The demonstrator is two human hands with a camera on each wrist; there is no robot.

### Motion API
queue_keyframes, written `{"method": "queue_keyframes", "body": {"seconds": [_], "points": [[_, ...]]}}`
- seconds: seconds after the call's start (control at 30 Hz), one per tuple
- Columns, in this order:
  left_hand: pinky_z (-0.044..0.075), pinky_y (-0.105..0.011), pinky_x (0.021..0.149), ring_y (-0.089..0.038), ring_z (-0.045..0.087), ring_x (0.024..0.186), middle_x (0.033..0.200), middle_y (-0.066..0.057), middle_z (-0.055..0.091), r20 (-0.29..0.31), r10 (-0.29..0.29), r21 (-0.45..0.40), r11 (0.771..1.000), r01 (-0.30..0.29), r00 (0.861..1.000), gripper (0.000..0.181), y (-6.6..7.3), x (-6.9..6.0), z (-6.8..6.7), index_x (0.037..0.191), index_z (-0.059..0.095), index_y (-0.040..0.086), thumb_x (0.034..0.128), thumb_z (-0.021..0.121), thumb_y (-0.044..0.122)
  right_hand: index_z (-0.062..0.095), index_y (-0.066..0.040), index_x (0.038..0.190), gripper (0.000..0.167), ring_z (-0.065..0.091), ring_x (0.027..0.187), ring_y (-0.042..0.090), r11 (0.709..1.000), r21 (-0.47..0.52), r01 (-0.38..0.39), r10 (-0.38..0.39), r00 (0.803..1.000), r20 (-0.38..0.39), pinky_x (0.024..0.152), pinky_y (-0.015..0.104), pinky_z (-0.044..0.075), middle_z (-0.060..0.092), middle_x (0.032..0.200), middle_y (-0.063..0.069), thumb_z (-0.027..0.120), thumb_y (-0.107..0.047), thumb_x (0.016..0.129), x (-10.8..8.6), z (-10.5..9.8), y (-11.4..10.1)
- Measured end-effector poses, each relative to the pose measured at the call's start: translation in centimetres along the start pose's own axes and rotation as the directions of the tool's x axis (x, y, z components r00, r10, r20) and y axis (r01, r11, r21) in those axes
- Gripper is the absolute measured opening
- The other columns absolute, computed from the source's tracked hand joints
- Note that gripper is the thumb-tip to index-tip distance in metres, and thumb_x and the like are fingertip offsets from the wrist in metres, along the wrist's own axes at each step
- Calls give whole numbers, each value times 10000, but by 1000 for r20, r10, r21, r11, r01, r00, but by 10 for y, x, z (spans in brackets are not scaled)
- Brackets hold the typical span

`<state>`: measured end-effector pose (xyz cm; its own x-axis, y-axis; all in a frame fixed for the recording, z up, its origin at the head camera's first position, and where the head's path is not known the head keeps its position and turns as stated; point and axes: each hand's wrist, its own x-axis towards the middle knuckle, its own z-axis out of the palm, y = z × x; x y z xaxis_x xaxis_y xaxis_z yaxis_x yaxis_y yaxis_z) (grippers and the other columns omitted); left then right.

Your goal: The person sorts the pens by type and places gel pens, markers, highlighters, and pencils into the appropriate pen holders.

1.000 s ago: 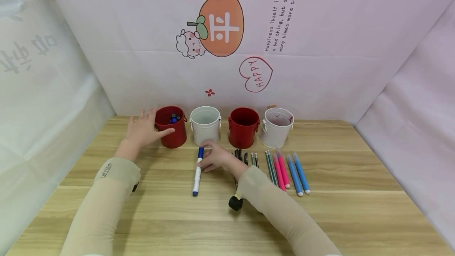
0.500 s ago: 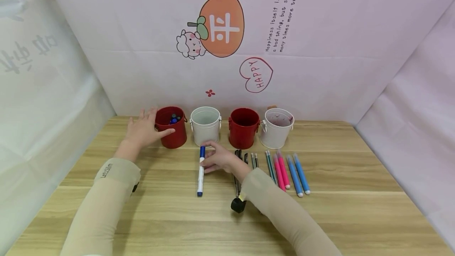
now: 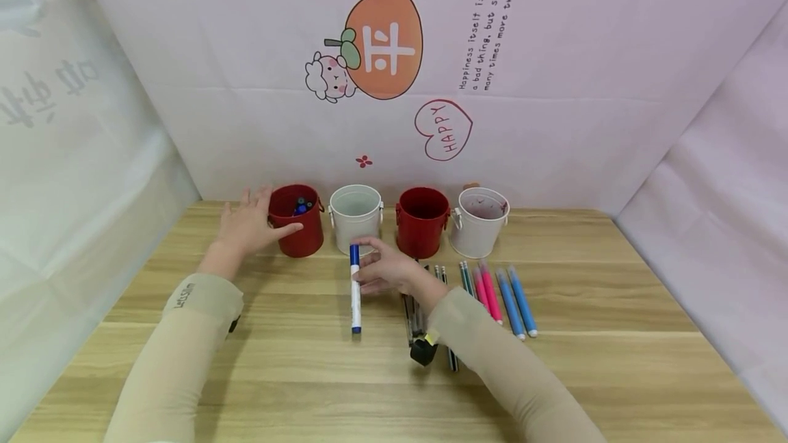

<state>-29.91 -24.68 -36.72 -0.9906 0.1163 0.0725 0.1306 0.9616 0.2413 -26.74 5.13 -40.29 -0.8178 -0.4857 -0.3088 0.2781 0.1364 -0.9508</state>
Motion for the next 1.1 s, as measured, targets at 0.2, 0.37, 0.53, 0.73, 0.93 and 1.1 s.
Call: {"method": "queue_keyframes", "body": {"seconds": [0.2,0.37,0.53,0.73,0.93,1.1], "points": [[12,-749,1152,-526,60,1513,1644,-303,178,-14,5,0,1000,-5,1000,1188,-1,0,2,1624,127,-8,868,515,823,445,-174,1510,683,656,902,240,998,-46,39,-38,999,16,920,559,557,532,1153,151,670,98,927,-7,-1,-21],[13,-747,1153,-527,75,1511,1642,-306,182,-17,1,2,1000,-1,1000,1185,-1,2,3,1621,135,-10,867,526,816,425,-172,1526,681,647,944,262,994,-39,97,-96,995,31,961,613,515,527,1174,164,649,94,940,-9,0,-39],[22,-747,1155,-527,83,1511,1639,-306,194,-21,-1,3,1000,1,1000,1161,0,3,4,1617,158,-17,876,545,790,391,-157,1540,697,670,949,292,978,-40,204,-205,979,-7,923,594,542,531,1187,182,641,104,944,-6,2,-54],[20,-739,1160,-520,77,1515,1646,-300,176,-17,-3,17,1000,3,1000,1162,0,3,4,1619,139,-19,885,526,794,403,-158,1518,683,683,959,303,956,-26,293,-294,952,-87,868,521,589,526,1169,193,659,102,940,3,13,-65],[16,-740,1159,-523,67,1514,1647,-300,170,-13,1,19,1000,-1,1000,1175,-1,3,4,1618,136,-25,881,512,810,426,-178,1486,666,682,1000,324,914,115,389,-353,902,-249,832,459,610,559,1189,185,666,111,936,11,28,-69],[36,-751,1153,-528,81,1511,1649,-284,192,-27,12,9,1000,-12,1000,1135,-3,3,4,1614,166,-22,891,562,760,415,-167,1481,683,684,951,276,831,214,513,-408,825,-391,815,433,612,534,1174,180,663,141,924,15,44,-70]]}}
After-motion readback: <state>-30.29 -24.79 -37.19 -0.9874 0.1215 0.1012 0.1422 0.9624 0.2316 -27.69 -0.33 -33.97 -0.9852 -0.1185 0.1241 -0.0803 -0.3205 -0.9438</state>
